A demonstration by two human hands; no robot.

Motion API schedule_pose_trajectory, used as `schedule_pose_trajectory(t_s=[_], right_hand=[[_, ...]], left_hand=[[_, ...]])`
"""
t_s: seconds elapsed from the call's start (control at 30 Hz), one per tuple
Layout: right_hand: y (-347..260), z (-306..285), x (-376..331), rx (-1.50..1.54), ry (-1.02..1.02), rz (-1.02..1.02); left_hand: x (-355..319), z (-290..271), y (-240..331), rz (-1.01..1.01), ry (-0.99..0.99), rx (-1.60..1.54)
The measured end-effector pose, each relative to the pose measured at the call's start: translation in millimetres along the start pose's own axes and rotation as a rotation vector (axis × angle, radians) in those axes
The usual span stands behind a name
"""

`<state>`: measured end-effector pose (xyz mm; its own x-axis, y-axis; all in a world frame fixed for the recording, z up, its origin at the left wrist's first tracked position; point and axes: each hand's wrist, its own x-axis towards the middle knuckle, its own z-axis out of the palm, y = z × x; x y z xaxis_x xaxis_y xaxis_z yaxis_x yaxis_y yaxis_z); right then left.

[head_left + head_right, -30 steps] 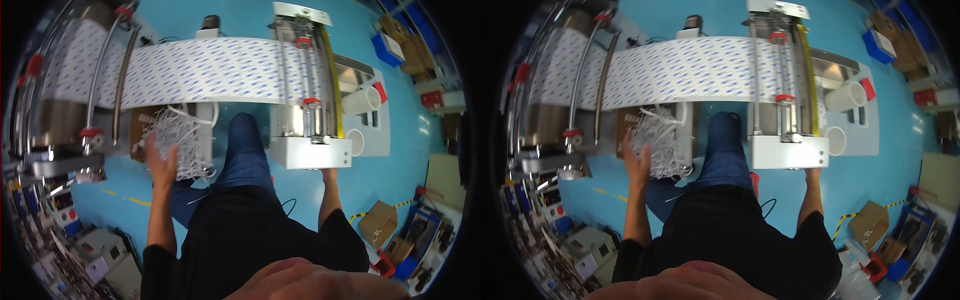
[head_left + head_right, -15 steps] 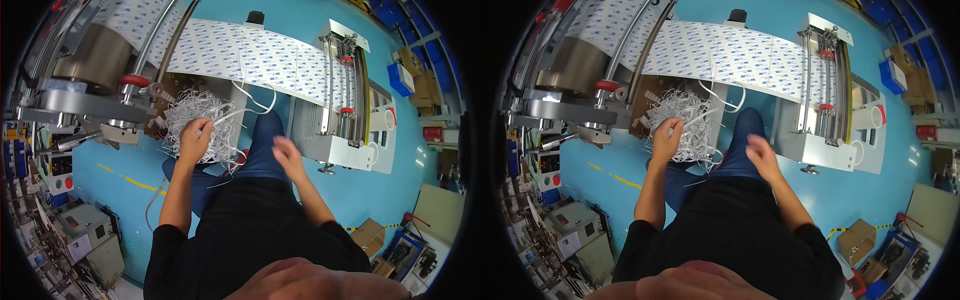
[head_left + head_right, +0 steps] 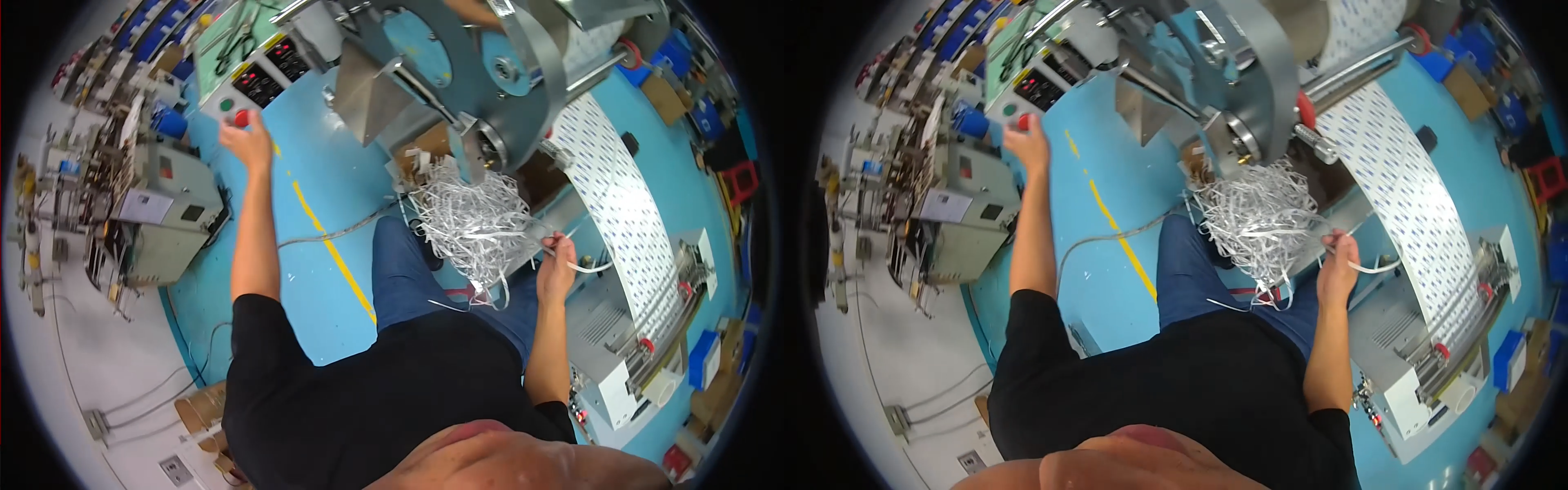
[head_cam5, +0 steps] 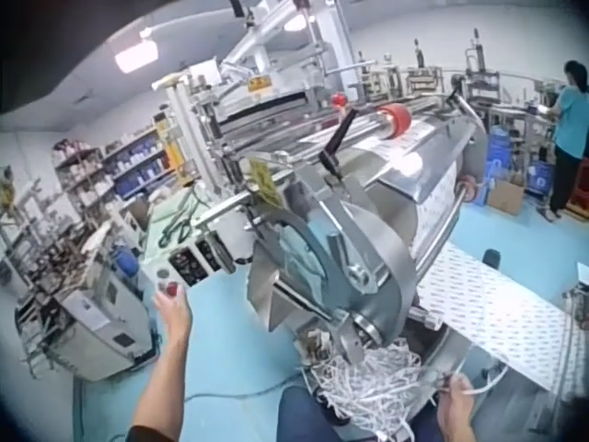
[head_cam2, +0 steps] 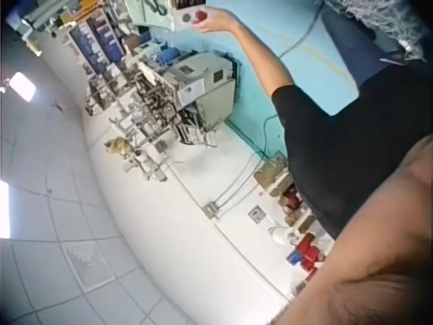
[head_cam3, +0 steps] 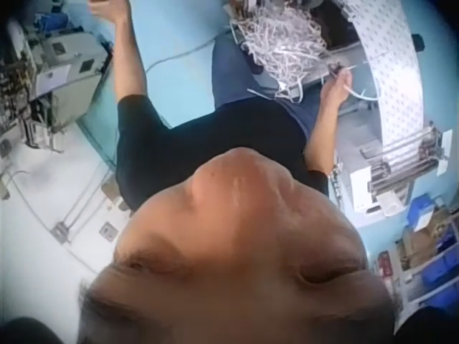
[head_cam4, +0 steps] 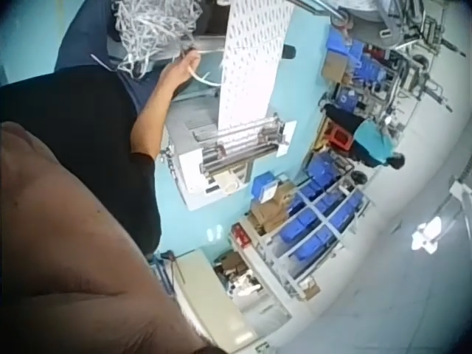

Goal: Operating an industrial machine to process adhesive sheets, including loading sheets and clearing scrap material.

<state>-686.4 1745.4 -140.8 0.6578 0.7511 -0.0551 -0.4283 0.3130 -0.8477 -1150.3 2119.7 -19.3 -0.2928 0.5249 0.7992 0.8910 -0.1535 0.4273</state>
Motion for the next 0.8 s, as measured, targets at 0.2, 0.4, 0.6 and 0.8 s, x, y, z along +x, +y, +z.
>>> schedule_pose_trajectory(t_s=[0.2,0.4,0.6,0.8], right_hand=[[-22,30,-3,-0.565,0.106,0.148],[-18,1,-12,-0.438,-0.047,0.066],[-22,-8,-16,-0.528,-0.027,0.037],[-10,-14,2,-0.511,-0.125,-0.271]], left_hand=[[86,5,-126,0.448,-0.160,0.232],[77,1,-66,-0.064,-0.143,-0.096],[80,-3,-53,-0.168,-0.255,0.082],[97,4,-78,-0.146,-0.298,0.252]])
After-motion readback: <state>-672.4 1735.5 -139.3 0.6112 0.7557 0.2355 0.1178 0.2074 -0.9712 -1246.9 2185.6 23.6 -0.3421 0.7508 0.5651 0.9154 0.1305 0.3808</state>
